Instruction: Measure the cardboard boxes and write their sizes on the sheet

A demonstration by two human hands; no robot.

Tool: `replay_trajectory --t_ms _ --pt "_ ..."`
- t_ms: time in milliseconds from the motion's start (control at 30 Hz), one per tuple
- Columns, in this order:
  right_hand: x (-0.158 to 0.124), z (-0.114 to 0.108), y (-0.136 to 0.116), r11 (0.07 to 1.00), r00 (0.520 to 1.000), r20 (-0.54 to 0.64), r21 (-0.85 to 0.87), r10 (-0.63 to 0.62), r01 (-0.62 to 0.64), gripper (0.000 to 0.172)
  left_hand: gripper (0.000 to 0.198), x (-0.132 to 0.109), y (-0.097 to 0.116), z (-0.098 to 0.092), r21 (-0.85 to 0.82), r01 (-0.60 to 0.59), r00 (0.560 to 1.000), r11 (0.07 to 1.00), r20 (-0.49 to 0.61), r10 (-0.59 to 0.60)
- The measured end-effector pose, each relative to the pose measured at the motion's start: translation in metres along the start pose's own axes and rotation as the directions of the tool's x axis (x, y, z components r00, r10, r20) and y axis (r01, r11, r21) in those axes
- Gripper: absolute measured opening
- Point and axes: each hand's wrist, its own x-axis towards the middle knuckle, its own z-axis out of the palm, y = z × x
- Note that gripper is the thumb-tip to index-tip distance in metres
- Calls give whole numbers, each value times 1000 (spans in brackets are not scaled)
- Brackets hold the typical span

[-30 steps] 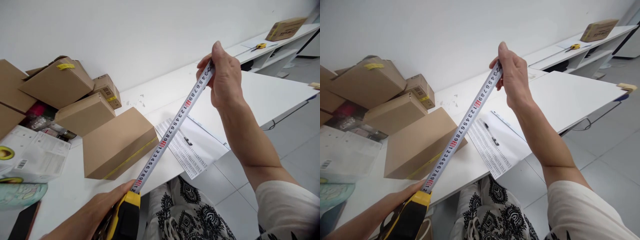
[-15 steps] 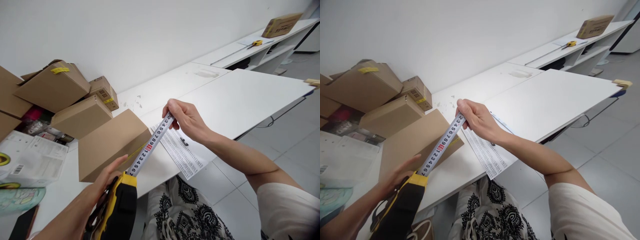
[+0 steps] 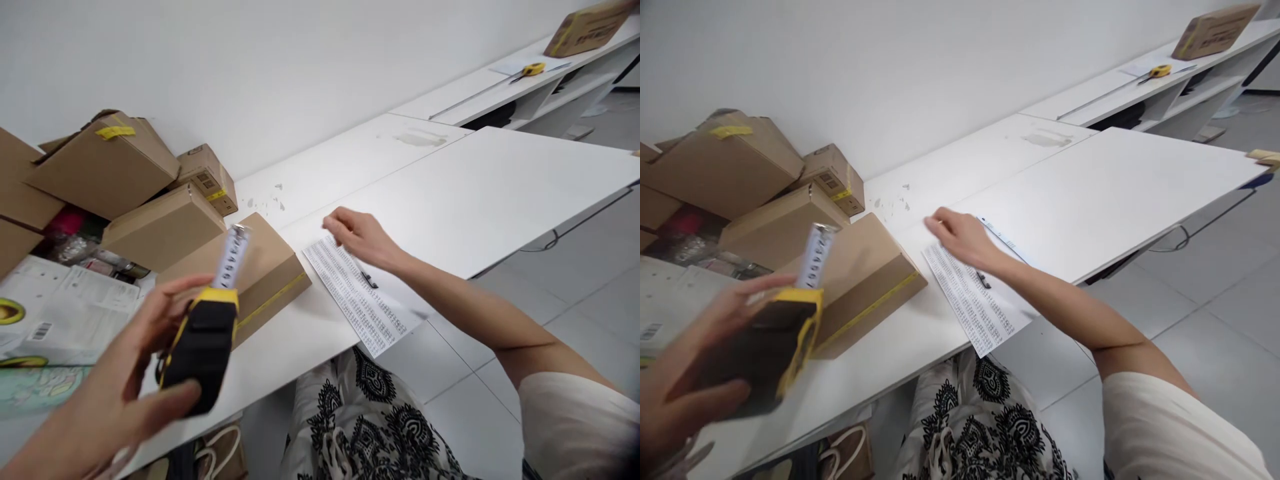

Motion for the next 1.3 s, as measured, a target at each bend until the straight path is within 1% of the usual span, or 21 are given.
replay_trajectory --t_ms 67,100,200,267,400,467,533,567,633,667,733,767,800,833,867,900,967,1067,1133,1200,1300 --pt "14 -2 34 951 984 -70 -251 165 -178 32 96 17 2 -9 253 44 998 966 25 -52" --pt "17 -1 50 910 974 -42 -349 223 -223 32 96 25 3 -11 399 54 998 915 7 -62" --pt "16 7 81 837 952 110 -512 286 -193 42 92 44 0 -11 736 79 997 672 -63 -49" --pt "10 15 89 823 942 195 -554 274 -125 43 90 53 -5 -7 822 73 997 565 -41 -69" --pt "5 23 94 833 935 280 -552 215 -27 33 86 66 -18 -2 844 41 993 535 25 -114" --pt "9 20 100 883 938 296 -468 179 -21 34 83 70 -23 -3 856 51 991 515 19 -131" --pt "15 13 108 965 935 309 -245 174 -99 31 80 69 -25 -5 869 40 992 494 24 -124" --pt "19 8 112 981 932 309 -82 190 -173 30 79 66 -25 -4 873 3 997 488 37 -73" --pt "24 -2 120 914 929 291 265 227 -306 32 77 53 -24 5 864 -123 985 488 48 163" --pt "26 -6 124 852 933 273 406 234 -332 33 75 44 -23 15 839 -229 946 494 73 316" --pt "26 -12 128 745 951 234 592 204 -306 34 71 23 -22 50 723 -466 817 510 129 562" --pt "26 -13 129 710 960 222 648 173 -277 35 73 13 -22 75 590 -617 748 521 234 621" --pt "25 -12 129 684 967 212 685 140 -249 34 72 5 -25 104 467 -685 711 559 262 653" --pt "24 -11 130 668 973 203 709 112 -225 34 66 0 -29 134 344 -717 696 606 302 652" --pt "23 -8 130 661 978 190 723 91 -202 34 59 -2 -35 165 223 -743 663 631 382 644" --pt "22 -5 131 663 982 172 725 83 -183 35 53 -2 -42 195 169 -726 661 666 441 608" --pt "21 1 134 697 987 124 699 105 -162 40 53 7 -58 246 232 -690 684 686 520 512" --pt "21 9 140 739 984 82 651 157 -172 52 73 23 -81 292 428 -646 730 632 588 347" --pt "19 13 141 731 976 119 647 183 -216 56 81 29 -91 305 512 -633 749 581 595 292" --pt "17 15 142 725 962 185 632 201 -274 57 85 30 -96 309 552 -639 754 535 588 294" --pt "12 17 143 769 950 226 561 214 -306 45 87 30 -99 310 577 -657 749 485 571 335"
